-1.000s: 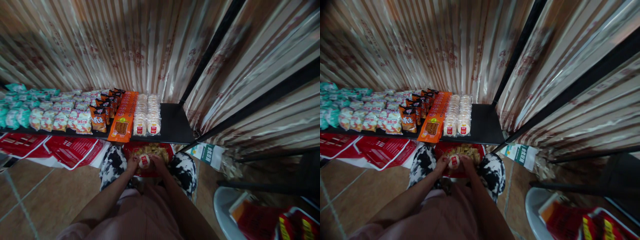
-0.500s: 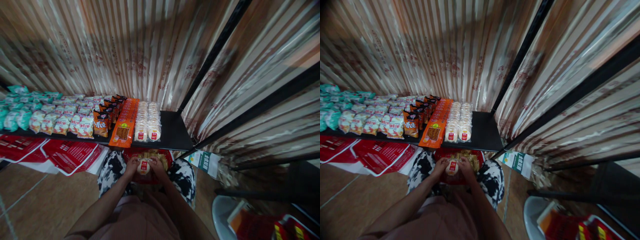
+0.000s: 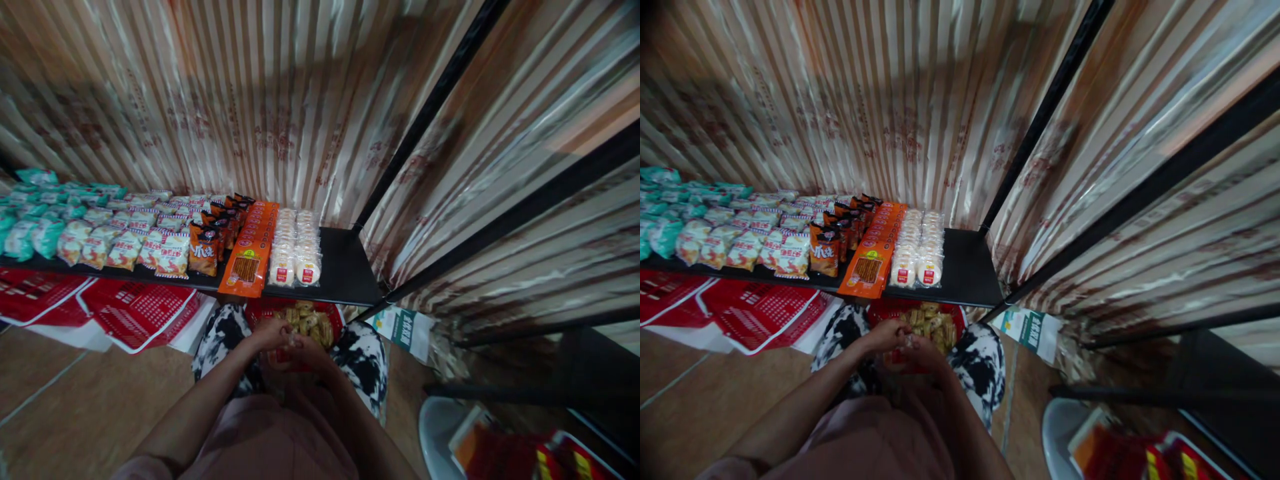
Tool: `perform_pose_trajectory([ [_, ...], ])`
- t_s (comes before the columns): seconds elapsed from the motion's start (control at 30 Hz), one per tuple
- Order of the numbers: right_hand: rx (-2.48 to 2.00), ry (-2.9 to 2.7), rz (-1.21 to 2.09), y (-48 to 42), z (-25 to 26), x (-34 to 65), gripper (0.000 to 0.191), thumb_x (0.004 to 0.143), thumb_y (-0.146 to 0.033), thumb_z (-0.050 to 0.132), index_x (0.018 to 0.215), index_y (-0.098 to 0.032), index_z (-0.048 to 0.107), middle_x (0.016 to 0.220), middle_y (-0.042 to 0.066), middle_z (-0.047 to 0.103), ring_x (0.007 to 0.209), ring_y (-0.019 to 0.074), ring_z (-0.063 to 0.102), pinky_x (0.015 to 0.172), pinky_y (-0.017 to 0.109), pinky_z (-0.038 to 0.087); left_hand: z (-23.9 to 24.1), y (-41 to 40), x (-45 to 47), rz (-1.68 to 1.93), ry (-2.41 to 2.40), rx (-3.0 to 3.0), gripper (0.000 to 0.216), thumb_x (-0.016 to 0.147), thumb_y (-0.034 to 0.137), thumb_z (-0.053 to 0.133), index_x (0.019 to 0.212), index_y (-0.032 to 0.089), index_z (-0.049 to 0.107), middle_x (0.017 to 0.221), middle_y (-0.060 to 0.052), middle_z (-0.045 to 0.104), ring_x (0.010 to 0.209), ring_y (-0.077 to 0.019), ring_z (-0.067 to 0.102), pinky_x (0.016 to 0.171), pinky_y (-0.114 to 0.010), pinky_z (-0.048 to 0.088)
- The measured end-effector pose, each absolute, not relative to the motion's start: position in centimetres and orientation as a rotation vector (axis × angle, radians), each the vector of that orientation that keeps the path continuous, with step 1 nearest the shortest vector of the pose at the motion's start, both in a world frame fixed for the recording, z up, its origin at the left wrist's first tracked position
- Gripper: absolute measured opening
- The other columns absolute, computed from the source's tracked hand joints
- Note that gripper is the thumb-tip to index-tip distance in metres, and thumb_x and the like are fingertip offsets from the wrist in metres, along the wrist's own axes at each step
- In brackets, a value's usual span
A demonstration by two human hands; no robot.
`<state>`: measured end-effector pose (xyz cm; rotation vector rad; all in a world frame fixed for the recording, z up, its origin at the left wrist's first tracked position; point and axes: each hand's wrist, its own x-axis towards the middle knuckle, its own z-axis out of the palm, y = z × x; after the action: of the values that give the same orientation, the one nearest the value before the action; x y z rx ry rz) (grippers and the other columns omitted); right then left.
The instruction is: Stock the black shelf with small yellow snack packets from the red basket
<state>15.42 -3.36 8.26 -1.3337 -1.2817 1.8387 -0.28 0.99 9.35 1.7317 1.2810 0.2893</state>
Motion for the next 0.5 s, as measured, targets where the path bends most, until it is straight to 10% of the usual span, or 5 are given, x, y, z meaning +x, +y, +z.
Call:
perform_pose_trajectory([
  [0.5,-1.392,-0.536,1.615,-2.9,8.0,15.4,0.051,0.06,-0.05,0.069,0.101,-0.022,0.056,0.1,0.008,0.068,0.087,0.0241,0.065,0.064,0.03,0.05,10.4,0.4,-0.9,0.868,1.667,1.421,0.03,0.082,0.026,0.047,0.107,0.014,0.058,0.105,-0.009,0.063,0.094,-0.0165,0.06,0.087,-0.028,0.045],
])
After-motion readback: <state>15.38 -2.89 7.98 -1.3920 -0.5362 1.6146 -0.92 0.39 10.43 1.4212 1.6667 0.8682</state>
